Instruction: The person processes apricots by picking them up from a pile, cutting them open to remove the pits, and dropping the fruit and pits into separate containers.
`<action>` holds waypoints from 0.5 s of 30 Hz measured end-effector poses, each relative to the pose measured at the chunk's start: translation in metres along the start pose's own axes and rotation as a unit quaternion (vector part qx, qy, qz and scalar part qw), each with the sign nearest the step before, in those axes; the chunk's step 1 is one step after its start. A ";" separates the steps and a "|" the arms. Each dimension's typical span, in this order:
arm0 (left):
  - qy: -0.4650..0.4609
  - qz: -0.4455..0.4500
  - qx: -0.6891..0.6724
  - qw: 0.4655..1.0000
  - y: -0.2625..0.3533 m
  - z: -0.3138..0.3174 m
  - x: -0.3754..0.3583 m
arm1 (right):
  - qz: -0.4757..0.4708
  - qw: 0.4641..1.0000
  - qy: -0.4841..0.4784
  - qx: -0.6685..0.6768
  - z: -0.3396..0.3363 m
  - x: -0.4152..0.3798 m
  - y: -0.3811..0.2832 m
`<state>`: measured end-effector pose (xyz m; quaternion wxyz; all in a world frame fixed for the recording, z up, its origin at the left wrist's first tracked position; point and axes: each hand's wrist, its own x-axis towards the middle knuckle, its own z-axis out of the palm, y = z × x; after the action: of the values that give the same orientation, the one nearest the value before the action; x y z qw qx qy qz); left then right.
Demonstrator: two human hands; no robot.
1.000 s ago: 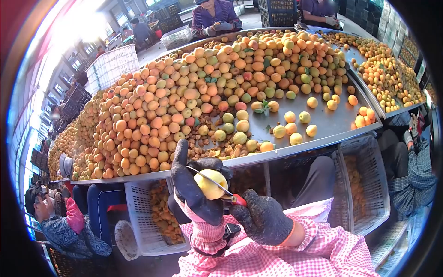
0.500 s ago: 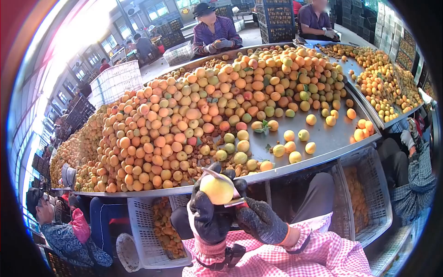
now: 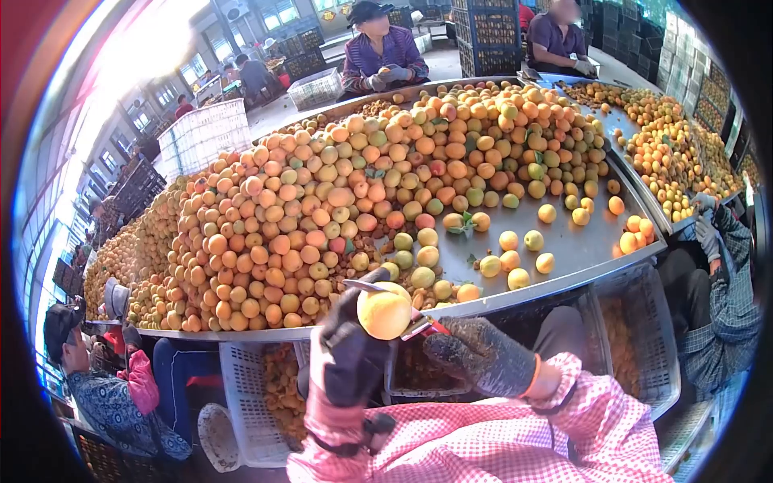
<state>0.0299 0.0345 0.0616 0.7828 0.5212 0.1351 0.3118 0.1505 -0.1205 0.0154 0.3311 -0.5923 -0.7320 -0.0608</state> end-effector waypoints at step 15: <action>-0.005 -0.060 0.092 0.994 -0.009 -0.050 0.050 | 0.025 0.996 -0.035 -0.076 0.036 0.035 0.051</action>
<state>0.0442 0.1001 0.0384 0.7497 0.5834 0.1897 0.2481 0.1793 -0.0590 -0.0087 0.2609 -0.6355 -0.7214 -0.0872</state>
